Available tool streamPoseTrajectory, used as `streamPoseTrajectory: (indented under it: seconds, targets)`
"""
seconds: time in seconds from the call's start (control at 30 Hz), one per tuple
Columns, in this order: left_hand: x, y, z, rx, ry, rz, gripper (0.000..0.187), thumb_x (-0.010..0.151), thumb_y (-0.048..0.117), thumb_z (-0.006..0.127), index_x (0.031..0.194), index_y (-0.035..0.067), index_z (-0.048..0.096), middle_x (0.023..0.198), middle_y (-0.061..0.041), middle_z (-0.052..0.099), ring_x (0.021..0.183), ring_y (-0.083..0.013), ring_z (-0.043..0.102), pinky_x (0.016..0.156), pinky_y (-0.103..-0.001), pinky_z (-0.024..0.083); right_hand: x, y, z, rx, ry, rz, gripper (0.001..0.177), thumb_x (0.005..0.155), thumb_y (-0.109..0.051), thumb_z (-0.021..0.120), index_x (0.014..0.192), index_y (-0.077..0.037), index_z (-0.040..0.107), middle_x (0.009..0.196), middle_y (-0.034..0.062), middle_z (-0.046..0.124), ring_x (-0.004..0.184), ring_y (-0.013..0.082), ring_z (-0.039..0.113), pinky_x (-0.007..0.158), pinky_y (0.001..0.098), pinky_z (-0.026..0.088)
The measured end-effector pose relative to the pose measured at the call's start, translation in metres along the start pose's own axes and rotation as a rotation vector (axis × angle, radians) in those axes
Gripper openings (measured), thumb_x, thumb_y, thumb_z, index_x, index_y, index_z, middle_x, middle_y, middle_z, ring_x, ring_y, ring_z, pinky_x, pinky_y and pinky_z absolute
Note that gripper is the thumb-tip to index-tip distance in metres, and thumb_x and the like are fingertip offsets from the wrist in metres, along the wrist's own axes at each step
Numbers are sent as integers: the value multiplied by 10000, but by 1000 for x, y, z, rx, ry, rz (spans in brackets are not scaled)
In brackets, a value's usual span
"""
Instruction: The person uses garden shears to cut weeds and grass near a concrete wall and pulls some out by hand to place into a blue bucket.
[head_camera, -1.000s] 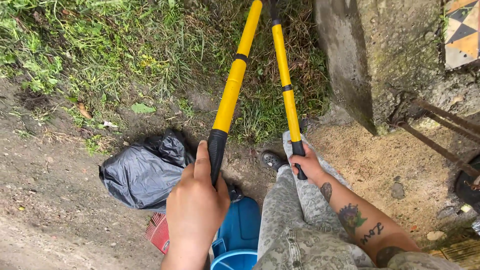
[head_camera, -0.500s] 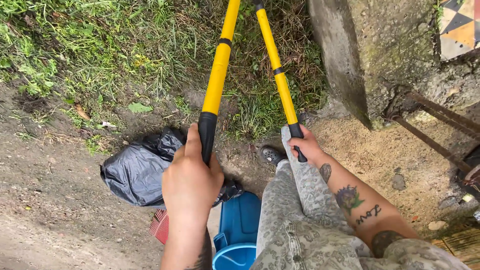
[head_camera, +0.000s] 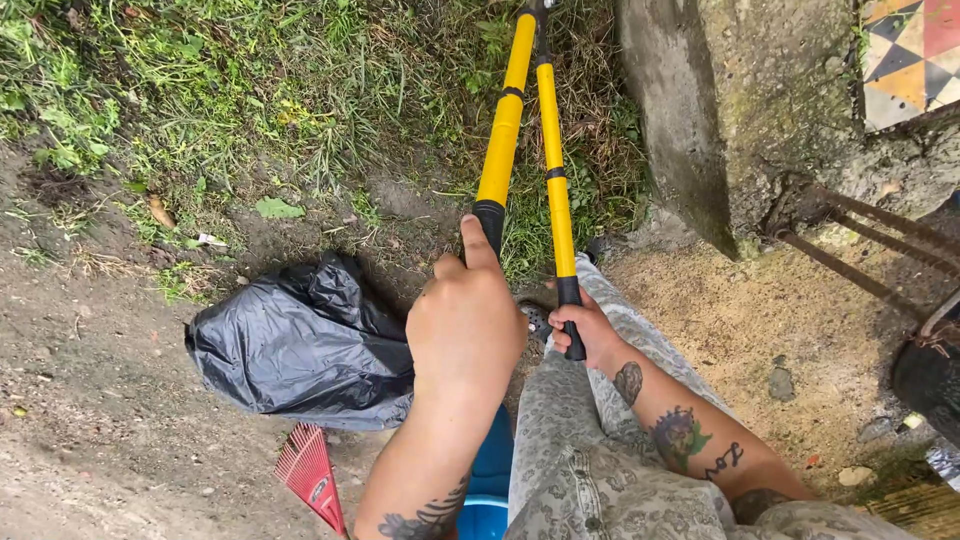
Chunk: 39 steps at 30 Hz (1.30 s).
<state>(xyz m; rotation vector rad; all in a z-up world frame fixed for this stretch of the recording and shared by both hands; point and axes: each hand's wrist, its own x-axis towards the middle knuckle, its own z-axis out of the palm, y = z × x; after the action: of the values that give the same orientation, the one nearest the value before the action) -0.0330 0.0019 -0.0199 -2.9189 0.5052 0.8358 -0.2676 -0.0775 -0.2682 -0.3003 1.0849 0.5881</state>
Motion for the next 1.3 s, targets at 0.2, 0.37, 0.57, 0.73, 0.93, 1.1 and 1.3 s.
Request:
streamPoseTrajectory:
  seconds: [0.2,0.37,0.57,0.73,0.93,1.1,1.3]
  targets:
    - [-16,-8,28,-34,-142,-10,855,711,180,745,1465,-44,409,879,-201,662,633,-341,723,528,-436,600,8,-17,-23,-99,50,-41,627,792,22,579,1370,-216,525,674,51,507,412,147,452,412,344,396]
    - [10,-13,22,-105,25,-52,770,798,176,698,1485,-30,417,902,-201,675,616,-360,708,518,-462,586,14,-65,-2,-233,24,-153,634,802,25,592,1391,-199,525,671,27,502,422,139,467,397,326,388]
    - [6,-18,64,-66,89,-202,682,860,166,660,1499,63,442,867,-156,685,650,-348,711,567,-475,583,11,-43,36,-214,141,-150,466,819,17,612,1243,-139,501,677,36,512,418,151,470,379,341,381]
    - [-52,-17,137,-164,-58,-259,759,852,190,671,1520,47,341,862,-187,670,661,-364,712,559,-478,587,-16,-19,-2,-395,289,-156,425,814,20,624,1203,-110,512,661,34,510,415,149,467,376,349,385]
    - [-155,-45,269,-556,-289,-277,825,888,237,679,1548,3,242,947,-313,682,811,-483,686,725,-561,555,-82,15,-80,-705,442,-73,452,814,-15,648,1234,-87,498,618,49,507,403,170,481,373,376,420]
    - [-205,-58,299,-685,-483,-430,843,852,254,710,1537,30,273,994,-324,701,913,-483,692,816,-553,555,-107,42,-110,-1005,425,47,447,804,-71,691,1233,-51,569,600,60,549,420,185,543,395,375,449]
    - [-228,-121,310,-598,-504,-523,788,808,287,759,1505,196,402,1010,-270,718,931,-454,706,832,-548,563,-128,32,-152,-1398,569,80,646,739,-230,772,1366,-236,615,724,123,717,604,240,677,606,404,539]
